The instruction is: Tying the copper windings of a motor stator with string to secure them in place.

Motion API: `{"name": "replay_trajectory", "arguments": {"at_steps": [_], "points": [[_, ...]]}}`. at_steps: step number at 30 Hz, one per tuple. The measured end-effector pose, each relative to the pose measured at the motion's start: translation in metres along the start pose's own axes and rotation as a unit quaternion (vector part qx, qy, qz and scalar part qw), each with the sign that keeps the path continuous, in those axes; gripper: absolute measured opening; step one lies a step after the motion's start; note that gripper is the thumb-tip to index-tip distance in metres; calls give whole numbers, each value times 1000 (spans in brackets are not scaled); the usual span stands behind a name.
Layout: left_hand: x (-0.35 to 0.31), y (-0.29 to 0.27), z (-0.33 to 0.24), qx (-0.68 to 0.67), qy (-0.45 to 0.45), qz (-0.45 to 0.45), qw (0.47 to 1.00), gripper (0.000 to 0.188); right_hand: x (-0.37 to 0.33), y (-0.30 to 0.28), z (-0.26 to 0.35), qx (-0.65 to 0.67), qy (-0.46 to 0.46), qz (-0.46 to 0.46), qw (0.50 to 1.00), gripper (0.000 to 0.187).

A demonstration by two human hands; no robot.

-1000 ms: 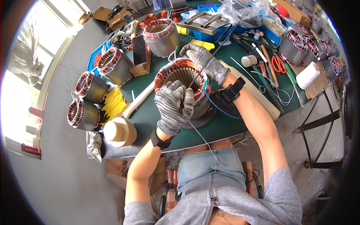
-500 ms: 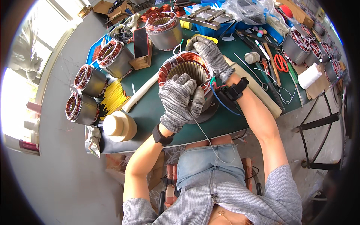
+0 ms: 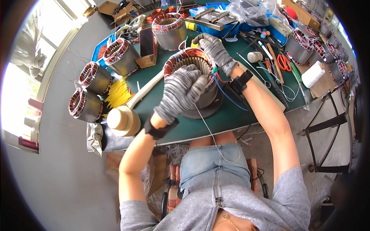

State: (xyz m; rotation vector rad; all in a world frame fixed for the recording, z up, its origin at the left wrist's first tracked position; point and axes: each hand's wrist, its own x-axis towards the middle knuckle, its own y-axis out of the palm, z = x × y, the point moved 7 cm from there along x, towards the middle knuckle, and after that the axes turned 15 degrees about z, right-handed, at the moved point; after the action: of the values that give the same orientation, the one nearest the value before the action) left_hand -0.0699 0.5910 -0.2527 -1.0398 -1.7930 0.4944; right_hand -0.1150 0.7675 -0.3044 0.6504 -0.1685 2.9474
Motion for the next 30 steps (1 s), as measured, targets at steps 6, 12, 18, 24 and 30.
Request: {"name": "replay_trajectory", "arguments": {"at_steps": [6, 12, 18, 24, 30], "points": [[60, -24, 25, 312, 19, 83, 946, 18, 1, -2, 9, -175, -5, -10, 984, 14], [86, 22, 43, 530, 48, 252, 808, 18, 16, -28, -28, -318, -59, -73, 943, 14], [72, 18, 62, 470, -1, 207, 858, 18, 18, 3, -5, -366, -42, -20, 930, 6], [82, 28, 61, 444, -57, 225, 865, 19, 8, -6, 13, -315, -59, -19, 947, 5], [66, 5, 46, 387, 52, 230, 891, 46, -1, -4, 29, -376, -120, -64, 917, 8]]}}
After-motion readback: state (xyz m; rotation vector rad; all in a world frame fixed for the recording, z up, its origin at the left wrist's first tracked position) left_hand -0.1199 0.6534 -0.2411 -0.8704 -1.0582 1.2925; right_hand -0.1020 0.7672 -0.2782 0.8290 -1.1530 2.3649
